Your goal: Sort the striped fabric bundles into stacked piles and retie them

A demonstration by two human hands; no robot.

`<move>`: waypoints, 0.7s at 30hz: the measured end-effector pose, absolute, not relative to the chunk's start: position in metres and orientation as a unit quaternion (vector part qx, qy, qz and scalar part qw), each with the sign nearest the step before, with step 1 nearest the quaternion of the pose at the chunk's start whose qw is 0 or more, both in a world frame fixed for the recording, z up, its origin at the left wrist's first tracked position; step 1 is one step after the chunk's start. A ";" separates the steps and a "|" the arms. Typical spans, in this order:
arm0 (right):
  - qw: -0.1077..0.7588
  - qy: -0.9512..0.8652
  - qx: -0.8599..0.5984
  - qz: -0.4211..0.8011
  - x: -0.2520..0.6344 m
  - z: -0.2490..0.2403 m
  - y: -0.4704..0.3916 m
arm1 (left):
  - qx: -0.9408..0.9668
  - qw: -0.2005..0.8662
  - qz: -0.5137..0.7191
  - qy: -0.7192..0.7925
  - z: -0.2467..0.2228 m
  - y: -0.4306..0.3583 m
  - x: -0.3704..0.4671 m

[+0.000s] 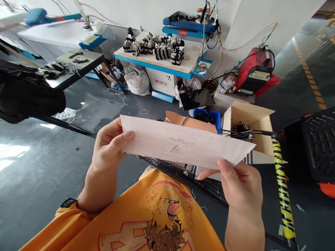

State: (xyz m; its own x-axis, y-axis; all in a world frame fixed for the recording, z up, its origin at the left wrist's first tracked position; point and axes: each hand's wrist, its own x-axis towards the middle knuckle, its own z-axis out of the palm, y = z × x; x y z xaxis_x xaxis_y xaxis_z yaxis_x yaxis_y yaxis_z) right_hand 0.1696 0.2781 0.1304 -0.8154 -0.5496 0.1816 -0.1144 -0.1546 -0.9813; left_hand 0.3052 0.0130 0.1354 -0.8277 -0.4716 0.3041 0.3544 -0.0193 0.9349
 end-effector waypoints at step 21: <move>0.139 0.624 -0.250 -0.727 0.158 0.119 0.282 | 0.105 0.297 -0.693 -0.649 0.138 0.016 0.300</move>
